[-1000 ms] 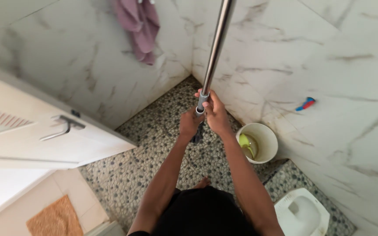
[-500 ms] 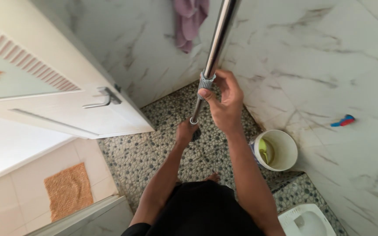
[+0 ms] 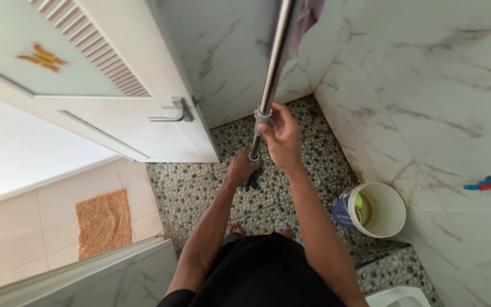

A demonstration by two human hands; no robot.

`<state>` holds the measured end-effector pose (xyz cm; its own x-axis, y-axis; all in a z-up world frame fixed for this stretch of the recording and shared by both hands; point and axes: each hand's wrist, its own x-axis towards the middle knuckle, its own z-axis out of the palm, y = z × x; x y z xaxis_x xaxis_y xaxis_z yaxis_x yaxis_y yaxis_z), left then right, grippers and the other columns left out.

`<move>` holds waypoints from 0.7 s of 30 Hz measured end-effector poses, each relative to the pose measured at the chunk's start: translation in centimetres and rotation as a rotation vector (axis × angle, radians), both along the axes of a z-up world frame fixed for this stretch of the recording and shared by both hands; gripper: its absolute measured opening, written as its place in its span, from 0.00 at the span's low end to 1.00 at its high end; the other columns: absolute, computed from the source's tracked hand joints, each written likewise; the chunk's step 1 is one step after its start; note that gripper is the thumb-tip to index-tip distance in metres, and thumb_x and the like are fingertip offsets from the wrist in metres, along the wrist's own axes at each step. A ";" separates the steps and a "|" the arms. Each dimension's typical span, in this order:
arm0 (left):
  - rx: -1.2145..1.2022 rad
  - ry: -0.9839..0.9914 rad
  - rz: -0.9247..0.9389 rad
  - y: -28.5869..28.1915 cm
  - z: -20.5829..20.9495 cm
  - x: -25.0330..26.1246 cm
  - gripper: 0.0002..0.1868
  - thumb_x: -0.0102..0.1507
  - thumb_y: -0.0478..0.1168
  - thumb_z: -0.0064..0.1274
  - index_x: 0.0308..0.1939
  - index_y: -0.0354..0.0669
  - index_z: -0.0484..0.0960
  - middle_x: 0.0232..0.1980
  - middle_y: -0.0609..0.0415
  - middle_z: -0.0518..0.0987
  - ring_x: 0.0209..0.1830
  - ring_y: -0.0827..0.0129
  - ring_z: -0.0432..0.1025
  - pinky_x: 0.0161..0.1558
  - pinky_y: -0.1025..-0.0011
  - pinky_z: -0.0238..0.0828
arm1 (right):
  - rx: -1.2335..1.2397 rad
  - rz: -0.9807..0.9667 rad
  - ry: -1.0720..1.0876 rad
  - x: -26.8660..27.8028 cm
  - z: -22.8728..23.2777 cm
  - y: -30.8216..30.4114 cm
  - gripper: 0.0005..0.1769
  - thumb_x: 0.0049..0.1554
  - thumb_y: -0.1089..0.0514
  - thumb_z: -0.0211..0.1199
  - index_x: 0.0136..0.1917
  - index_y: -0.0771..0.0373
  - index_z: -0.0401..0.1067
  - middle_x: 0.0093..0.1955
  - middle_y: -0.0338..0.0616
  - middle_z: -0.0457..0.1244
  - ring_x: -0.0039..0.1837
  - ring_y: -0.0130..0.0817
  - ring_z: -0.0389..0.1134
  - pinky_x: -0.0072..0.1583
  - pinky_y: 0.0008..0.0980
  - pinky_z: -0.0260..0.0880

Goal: The person is mopping the tiled floor in a hallway and then rinsing the mop in a bucket in the bathroom.

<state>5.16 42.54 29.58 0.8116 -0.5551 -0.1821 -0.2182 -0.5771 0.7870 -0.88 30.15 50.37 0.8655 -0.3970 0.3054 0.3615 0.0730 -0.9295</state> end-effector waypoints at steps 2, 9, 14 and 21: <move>-0.019 0.012 0.070 1.6 -2.0 0.1 0.41 0.49 0.42 0.66 0.66 0.47 0.70 0.44 0.38 0.81 0.46 0.42 0.76 0.45 0.50 0.73 | -0.002 0.023 -0.020 0.6 0.5 1.3 0.28 0.61 0.55 0.71 0.68 0.67 0.64 0.62 0.47 0.66 0.67 0.34 0.67 0.70 0.37 0.68; -0.052 0.222 0.316 11.4 -12.9 -1.2 0.20 0.61 0.41 0.58 0.57 0.44 0.78 0.36 0.41 0.84 0.33 0.57 0.77 0.38 0.59 0.72 | -0.114 0.291 0.179 2.9 0.4 6.0 0.24 0.59 0.54 0.66 0.66 0.65 0.70 0.60 0.43 0.70 0.66 0.31 0.71 0.71 0.37 0.70; -0.043 0.362 0.403 17.6 -11.2 -2.6 0.12 0.67 0.39 0.50 0.53 0.46 0.82 0.30 0.51 0.77 0.22 0.68 0.70 0.27 0.63 0.67 | -0.111 0.428 0.156 5.3 -0.9 11.4 0.20 0.62 0.59 0.63 0.67 0.66 0.71 0.59 0.40 0.70 0.65 0.31 0.71 0.71 0.35 0.70; -0.280 0.387 0.712 24.0 -6.1 -2.6 0.14 0.66 0.37 0.47 0.52 0.44 0.84 0.30 0.55 0.78 0.22 0.74 0.70 0.26 0.71 0.67 | -0.302 0.456 0.034 8.4 -2.4 21.3 0.20 0.55 0.68 0.73 0.59 0.68 0.72 0.53 0.43 0.69 0.57 0.32 0.72 0.66 0.35 0.75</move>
